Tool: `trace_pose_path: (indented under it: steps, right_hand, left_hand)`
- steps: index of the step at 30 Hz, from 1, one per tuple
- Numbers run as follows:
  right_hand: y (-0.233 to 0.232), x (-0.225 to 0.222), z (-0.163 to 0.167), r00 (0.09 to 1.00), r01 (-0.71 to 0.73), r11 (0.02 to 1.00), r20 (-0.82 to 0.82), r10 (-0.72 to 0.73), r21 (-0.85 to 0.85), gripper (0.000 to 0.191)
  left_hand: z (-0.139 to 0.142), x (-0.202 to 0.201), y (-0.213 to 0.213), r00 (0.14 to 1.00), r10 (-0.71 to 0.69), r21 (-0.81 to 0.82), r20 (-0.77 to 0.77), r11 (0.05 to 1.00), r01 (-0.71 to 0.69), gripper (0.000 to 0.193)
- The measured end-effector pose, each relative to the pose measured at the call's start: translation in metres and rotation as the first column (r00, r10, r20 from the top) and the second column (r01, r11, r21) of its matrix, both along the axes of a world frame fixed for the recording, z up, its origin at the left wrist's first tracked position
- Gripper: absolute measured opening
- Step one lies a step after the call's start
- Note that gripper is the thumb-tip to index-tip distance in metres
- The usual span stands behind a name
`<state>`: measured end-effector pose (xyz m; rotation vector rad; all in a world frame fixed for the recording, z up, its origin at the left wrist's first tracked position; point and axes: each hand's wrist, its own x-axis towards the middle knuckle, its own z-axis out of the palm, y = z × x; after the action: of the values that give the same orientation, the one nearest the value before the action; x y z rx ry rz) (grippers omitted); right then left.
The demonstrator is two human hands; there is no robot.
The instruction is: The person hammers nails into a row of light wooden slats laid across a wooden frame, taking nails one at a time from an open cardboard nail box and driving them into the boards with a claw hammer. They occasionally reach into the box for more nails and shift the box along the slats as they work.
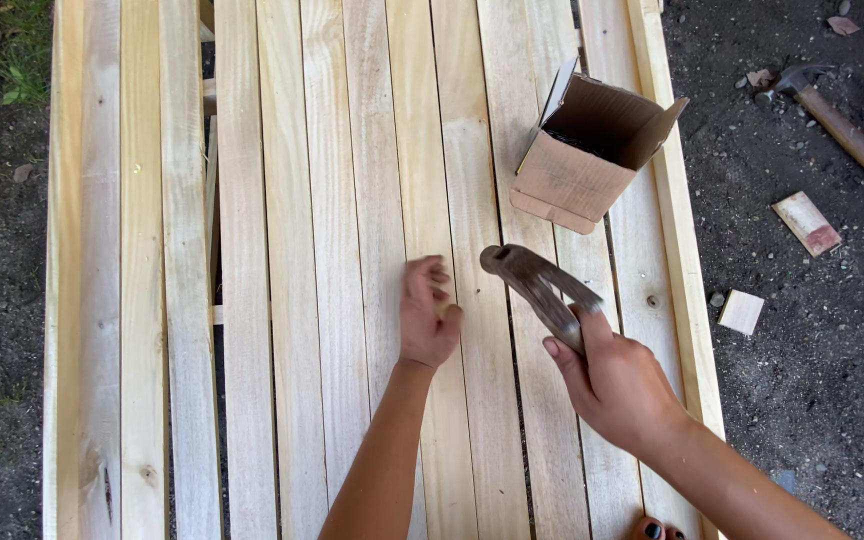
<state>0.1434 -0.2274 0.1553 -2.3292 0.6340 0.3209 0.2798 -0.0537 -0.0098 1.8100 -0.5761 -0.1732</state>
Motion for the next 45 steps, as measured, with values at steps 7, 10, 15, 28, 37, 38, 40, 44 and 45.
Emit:
trace_pose_path:
  steps: [7,10,15,28,37,38,40,44,45]
  right_hand:
    - [0.003,0.001,-0.026,0.992,-0.084,0.996,-0.097,0.083,-0.006,0.033]
    - [0.002,-0.005,-0.025,0.996,-0.083,0.996,0.035,0.085,-0.036,0.035]
    - [-0.004,0.004,-0.022,0.974,-0.06,0.997,-0.217,0.068,0.045,0.031]
    - [-0.084,-0.027,0.015,0.871,0.413,0.894,0.21,-0.443,0.172,0.032]
    - [-0.102,-0.036,-0.002,0.894,0.392,0.887,0.128,-0.43,0.243,0.03]
    - [-0.103,-0.035,-0.003,0.895,0.391,0.888,0.125,-0.428,0.243,0.029]
    - [-0.104,-0.032,-0.003,0.891,0.404,0.87,0.092,-0.444,0.284,0.031]
    - [-0.1,-0.027,-0.004,0.879,0.432,0.816,0.021,-0.476,0.385,0.035]
    - [-0.099,-0.026,-0.005,0.883,0.421,0.813,0.024,-0.469,0.402,0.036]
  left_hand:
    - [-0.015,0.003,0.002,0.996,0.08,-0.198,-0.035,0.976,-0.086,0.057]
    - [-0.024,0.003,0.004,0.995,0.074,-0.205,-0.071,0.975,-0.087,0.057]
    - [-0.014,0.011,0.0,0.97,0.088,-0.343,-0.225,0.925,-0.163,0.056]
    - [0.129,0.098,-0.237,0.909,-0.389,0.567,0.151,0.787,0.243,0.017]
    - [0.074,0.121,-0.283,0.846,-0.472,0.956,-0.248,0.024,0.294,0.014]
    - [0.071,0.122,-0.285,0.845,-0.479,0.955,-0.239,0.041,0.293,0.014]
    - [0.07,0.125,-0.287,0.834,-0.504,0.948,-0.226,0.082,0.307,0.014]
    - [0.087,0.129,-0.276,0.825,-0.54,0.922,-0.167,0.211,0.324,0.015]
    - [0.096,0.128,-0.273,0.825,-0.549,0.913,-0.135,0.255,0.319,0.016]
